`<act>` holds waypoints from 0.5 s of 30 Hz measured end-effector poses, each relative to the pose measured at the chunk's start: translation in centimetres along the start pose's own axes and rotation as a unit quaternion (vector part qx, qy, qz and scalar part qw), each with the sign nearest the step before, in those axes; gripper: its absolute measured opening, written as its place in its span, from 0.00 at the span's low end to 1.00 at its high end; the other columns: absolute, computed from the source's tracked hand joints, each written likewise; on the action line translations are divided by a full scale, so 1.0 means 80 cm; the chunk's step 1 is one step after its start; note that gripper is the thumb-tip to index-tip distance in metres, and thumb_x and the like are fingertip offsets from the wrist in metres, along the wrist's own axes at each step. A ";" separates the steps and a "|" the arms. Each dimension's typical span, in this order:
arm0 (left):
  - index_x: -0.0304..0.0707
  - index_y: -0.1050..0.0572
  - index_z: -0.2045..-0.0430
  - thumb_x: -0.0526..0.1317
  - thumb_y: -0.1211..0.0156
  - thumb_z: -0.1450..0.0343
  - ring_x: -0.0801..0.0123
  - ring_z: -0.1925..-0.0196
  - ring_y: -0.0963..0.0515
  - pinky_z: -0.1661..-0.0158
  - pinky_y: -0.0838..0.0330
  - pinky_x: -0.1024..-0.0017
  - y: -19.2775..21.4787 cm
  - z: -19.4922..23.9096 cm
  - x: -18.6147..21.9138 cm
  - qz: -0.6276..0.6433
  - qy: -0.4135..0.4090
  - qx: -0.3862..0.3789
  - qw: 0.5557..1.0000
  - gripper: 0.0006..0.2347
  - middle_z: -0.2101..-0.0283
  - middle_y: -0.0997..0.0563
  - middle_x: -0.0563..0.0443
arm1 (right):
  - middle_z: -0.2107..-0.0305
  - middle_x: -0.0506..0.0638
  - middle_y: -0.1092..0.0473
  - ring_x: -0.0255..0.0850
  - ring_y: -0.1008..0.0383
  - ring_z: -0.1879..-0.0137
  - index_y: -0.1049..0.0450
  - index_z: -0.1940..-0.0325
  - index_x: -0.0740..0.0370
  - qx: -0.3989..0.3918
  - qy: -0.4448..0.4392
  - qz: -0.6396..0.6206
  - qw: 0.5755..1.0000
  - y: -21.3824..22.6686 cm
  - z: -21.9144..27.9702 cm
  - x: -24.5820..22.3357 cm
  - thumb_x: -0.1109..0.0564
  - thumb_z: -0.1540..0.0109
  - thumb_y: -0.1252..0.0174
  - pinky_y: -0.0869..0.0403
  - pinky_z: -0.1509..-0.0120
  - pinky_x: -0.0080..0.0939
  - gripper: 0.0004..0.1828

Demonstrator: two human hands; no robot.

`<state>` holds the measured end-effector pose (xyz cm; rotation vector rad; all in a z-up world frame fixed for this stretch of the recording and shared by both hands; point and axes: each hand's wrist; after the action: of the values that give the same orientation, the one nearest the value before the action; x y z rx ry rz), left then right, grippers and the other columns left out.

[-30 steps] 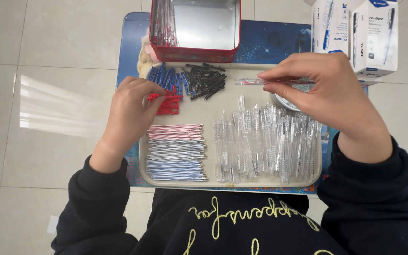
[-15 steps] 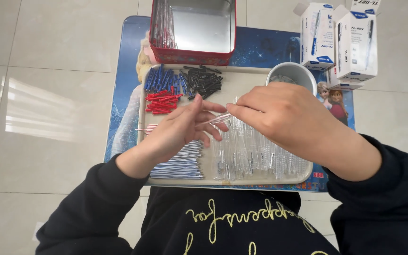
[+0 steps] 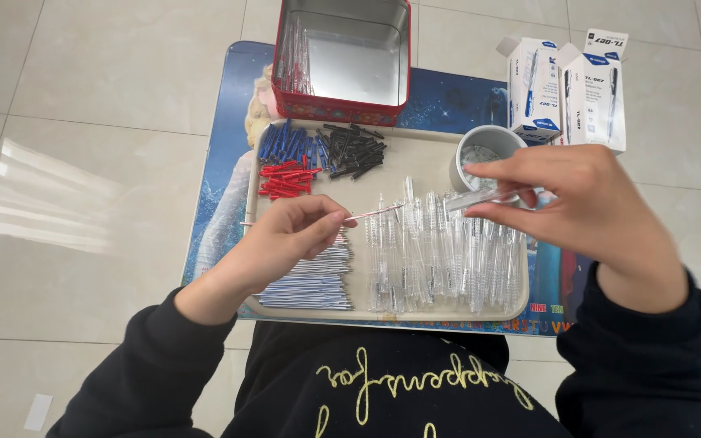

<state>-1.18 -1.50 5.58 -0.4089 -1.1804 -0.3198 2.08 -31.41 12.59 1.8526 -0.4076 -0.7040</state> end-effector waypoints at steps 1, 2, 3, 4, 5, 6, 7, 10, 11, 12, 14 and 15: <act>0.34 0.25 0.68 0.40 0.50 0.28 0.79 0.79 0.38 0.78 0.45 0.81 -0.001 0.001 0.002 -0.006 0.005 0.018 1.000 0.09 0.81 0.34 0.57 | 0.82 0.42 0.29 0.29 0.36 0.80 0.24 0.53 0.58 0.022 -0.031 -0.035 0.999 -0.005 0.004 0.005 0.51 0.51 0.30 0.33 0.74 0.25 0.24; 0.34 0.25 0.68 0.40 0.50 0.28 0.79 0.79 0.38 0.78 0.45 0.81 -0.005 0.000 0.002 -0.007 0.007 0.015 1.000 0.09 0.81 0.34 0.57 | 0.82 0.42 0.29 0.29 0.36 0.80 0.24 0.53 0.58 0.022 -0.035 -0.036 0.999 -0.018 -0.001 -0.001 0.51 0.51 0.30 0.33 0.74 0.25 0.24; 0.35 0.24 0.68 0.40 0.50 0.28 0.80 0.81 0.39 0.79 0.46 0.81 -0.010 -0.001 0.003 -0.030 -0.023 0.010 0.999 0.09 0.82 0.35 0.58 | 0.84 0.41 0.30 0.29 0.38 0.82 0.24 0.51 0.56 -0.004 -0.056 -0.087 0.995 -0.030 -0.005 -0.006 0.51 0.50 0.32 0.35 0.76 0.26 0.24; 0.35 0.23 0.67 0.40 0.50 0.28 0.81 0.82 0.40 0.79 0.47 0.81 -0.015 -0.003 0.005 -0.055 -0.052 0.002 0.997 0.09 0.83 0.36 0.59 | 0.87 0.40 0.30 0.29 0.40 0.84 0.25 0.49 0.55 -0.028 -0.081 -0.139 0.986 -0.042 -0.008 -0.011 0.51 0.49 0.33 0.37 0.77 0.28 0.24; 0.35 0.23 0.67 0.40 0.50 0.28 0.81 0.82 0.40 0.79 0.47 0.81 -0.020 -0.006 0.000 -0.056 -0.048 -0.004 0.997 0.09 0.83 0.36 0.59 | 0.87 0.40 0.30 0.29 0.40 0.84 0.25 0.49 0.55 -0.026 -0.088 -0.141 0.986 -0.048 -0.012 -0.019 0.51 0.49 0.33 0.37 0.77 0.28 0.24; 0.33 0.23 0.67 0.37 0.49 0.29 0.79 0.82 0.34 0.79 0.37 0.80 -0.024 -0.011 -0.004 -0.074 -0.084 0.009 0.994 0.08 0.82 0.32 0.55 | 0.87 0.45 0.29 0.32 0.38 0.84 0.23 0.56 0.55 -0.010 -0.103 -0.191 0.976 -0.053 -0.016 -0.027 0.59 0.49 0.36 0.36 0.78 0.30 0.16; 0.31 0.22 0.67 0.33 0.48 0.30 0.77 0.82 0.28 0.78 0.28 0.80 -0.029 -0.016 -0.008 -0.091 -0.120 0.021 0.988 0.07 0.81 0.27 0.51 | 0.88 0.49 0.28 0.36 0.36 0.84 0.20 0.63 0.56 0.007 -0.117 -0.241 0.963 -0.057 -0.021 -0.033 0.67 0.49 0.39 0.34 0.78 0.32 0.12; 0.35 0.22 0.64 0.33 0.46 0.32 0.70 0.73 0.20 0.70 0.21 0.69 -0.028 -0.016 -0.001 -0.144 -0.132 0.052 0.979 0.07 0.76 0.23 0.48 | 0.84 0.52 0.26 0.39 0.30 0.81 0.20 0.63 0.60 0.026 -0.150 -0.267 0.952 -0.052 -0.002 -0.013 0.69 0.47 0.43 0.31 0.75 0.36 0.12; 0.35 0.22 0.64 0.33 0.46 0.32 0.70 0.73 0.20 0.70 0.21 0.69 -0.022 -0.017 0.000 -0.144 -0.131 0.042 0.980 0.07 0.76 0.23 0.48 | 0.84 0.52 0.26 0.39 0.30 0.81 0.20 0.63 0.60 0.030 -0.159 -0.265 0.950 -0.047 0.005 -0.005 0.69 0.47 0.43 0.31 0.75 0.36 0.12; 0.35 0.22 0.64 0.33 0.46 0.32 0.68 0.72 0.19 0.70 0.21 0.69 -0.016 -0.017 0.001 -0.166 -0.131 0.075 0.974 0.07 0.73 0.22 0.48 | 0.87 0.51 0.29 0.38 0.33 0.83 0.20 0.65 0.59 0.036 -0.222 -0.214 0.951 -0.042 0.011 0.003 0.66 0.45 0.41 0.35 0.77 0.35 0.08; 0.35 0.23 0.63 0.33 0.46 0.31 0.66 0.71 0.18 0.70 0.21 0.70 -0.004 -0.017 0.000 -0.187 -0.131 0.100 0.968 0.07 0.71 0.21 0.47 | 0.91 0.51 0.33 0.37 0.37 0.84 0.20 0.67 0.59 0.043 -0.291 -0.159 0.942 -0.049 0.029 0.036 0.63 0.44 0.40 0.39 0.78 0.35 0.05; 0.33 0.23 0.63 0.31 0.47 0.31 0.59 0.66 0.18 0.66 0.22 0.64 0.002 -0.016 -0.002 -0.202 -0.141 0.135 0.960 0.07 0.70 0.20 0.44 | 0.91 0.51 0.33 0.39 0.38 0.83 0.21 0.66 0.62 0.027 -0.328 -0.119 0.937 -0.060 0.042 0.061 0.61 0.42 0.41 0.39 0.77 0.36 0.04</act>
<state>-0.11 -1.95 4.95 0.0346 -1.5677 -0.4552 3.44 -34.83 5.92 1.6943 -0.6365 -1.5006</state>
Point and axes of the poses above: each hand's wrist, its own z-axis away from the middle knuckle, its own y-axis out of the back of the hand, x = y × z
